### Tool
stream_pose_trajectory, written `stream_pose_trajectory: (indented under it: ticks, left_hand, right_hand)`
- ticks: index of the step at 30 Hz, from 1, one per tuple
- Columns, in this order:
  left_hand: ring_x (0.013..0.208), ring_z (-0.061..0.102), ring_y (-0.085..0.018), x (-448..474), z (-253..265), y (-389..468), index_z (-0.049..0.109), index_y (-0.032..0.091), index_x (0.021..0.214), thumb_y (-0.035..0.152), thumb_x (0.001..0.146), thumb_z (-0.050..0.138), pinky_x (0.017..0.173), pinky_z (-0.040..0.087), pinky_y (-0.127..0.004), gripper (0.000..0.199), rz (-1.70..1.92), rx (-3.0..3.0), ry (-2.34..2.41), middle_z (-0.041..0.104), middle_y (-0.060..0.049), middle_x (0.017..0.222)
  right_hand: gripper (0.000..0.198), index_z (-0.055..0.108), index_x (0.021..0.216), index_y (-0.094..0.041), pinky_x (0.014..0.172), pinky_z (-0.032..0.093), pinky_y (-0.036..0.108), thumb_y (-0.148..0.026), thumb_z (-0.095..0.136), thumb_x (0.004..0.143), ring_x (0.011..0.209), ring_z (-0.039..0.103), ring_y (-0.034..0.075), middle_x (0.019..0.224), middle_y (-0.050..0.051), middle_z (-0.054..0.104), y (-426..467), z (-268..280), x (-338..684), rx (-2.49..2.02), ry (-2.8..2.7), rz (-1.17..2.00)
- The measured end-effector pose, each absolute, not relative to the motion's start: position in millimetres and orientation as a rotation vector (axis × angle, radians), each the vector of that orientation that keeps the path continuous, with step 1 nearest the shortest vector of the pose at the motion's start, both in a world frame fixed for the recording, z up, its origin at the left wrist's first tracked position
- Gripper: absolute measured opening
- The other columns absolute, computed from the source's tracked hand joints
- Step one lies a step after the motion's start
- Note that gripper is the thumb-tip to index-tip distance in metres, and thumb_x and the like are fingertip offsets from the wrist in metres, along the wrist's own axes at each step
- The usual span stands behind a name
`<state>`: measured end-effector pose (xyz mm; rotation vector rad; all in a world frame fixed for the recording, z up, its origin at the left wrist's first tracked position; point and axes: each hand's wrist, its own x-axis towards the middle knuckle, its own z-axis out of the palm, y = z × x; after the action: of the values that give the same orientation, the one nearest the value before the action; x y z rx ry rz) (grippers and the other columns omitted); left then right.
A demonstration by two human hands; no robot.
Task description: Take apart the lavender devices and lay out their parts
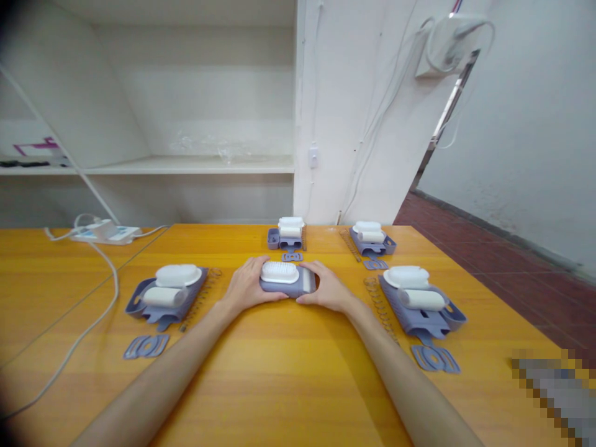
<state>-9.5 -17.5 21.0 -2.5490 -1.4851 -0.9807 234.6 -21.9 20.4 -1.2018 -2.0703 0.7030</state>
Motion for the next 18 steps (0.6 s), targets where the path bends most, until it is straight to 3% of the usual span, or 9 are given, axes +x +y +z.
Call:
stream_pose_trajectory:
  ticks: [5, 11, 14, 18]
  left_hand:
    - [0.100, 0.057, -0.028, -10.8, 22.2, -17.0, 0.042, 0.021, 0.120, 0.074, 0.055, 0.061, 0.085, 0.046, -0.041, 0.086, -1.069, -2.482, -1.534, 0.059, -0.010, 0.109]
    - [0.101, 0.057, -0.028, -12.7, 23.4, -15.3, 0.042, 0.021, 0.118, 0.073, 0.055, 0.063, 0.083, 0.048, -0.040, 0.084, -1.164, -2.397, -1.658, 0.059, -0.009, 0.109]
    - [0.102, 0.057, -0.028, -14.2, 22.9, -14.2, 0.042, 0.021, 0.119, 0.073, 0.055, 0.063, 0.085, 0.047, -0.040, 0.086, -1.189, -2.407, -1.634, 0.058, -0.010, 0.111]
    - [0.104, 0.056, -0.028, -15.5, 22.9, -13.5, 0.042, 0.019, 0.120, 0.072, 0.055, 0.063, 0.088, 0.046, -0.041, 0.086, -1.200, -2.408, -1.562, 0.058, -0.011, 0.113]
  right_hand:
    - [0.075, 0.043, 0.124, -0.021, 0.102, 0.039, 0.042, -0.035, 0.078, 0.060, 0.117, 0.051, 0.024, 0.129, 0.010, 0.051, -15.8, 11.2, 241.6, -1.152, -1.886, 0.950]
    - [0.067, 0.043, 0.118, -0.021, 0.102, 0.037, 0.047, -0.042, 0.075, 0.064, 0.119, 0.049, 0.026, 0.127, 0.012, 0.053, -20.5, 9.6, 238.0, -1.205, -1.914, 0.795]
    - [0.079, 0.038, 0.128, -0.020, 0.103, 0.036, 0.047, -0.046, 0.075, 0.063, 0.120, 0.047, 0.026, 0.131, 0.013, 0.049, -23.7, 11.5, 236.7, -1.269, -1.957, 0.730]
    - [0.101, 0.018, 0.142, -0.020, 0.105, 0.032, 0.049, -0.049, 0.074, 0.063, 0.128, 0.039, 0.028, 0.139, 0.016, 0.039, -25.9, 11.6, 235.4, -1.289, -1.964, 0.674]
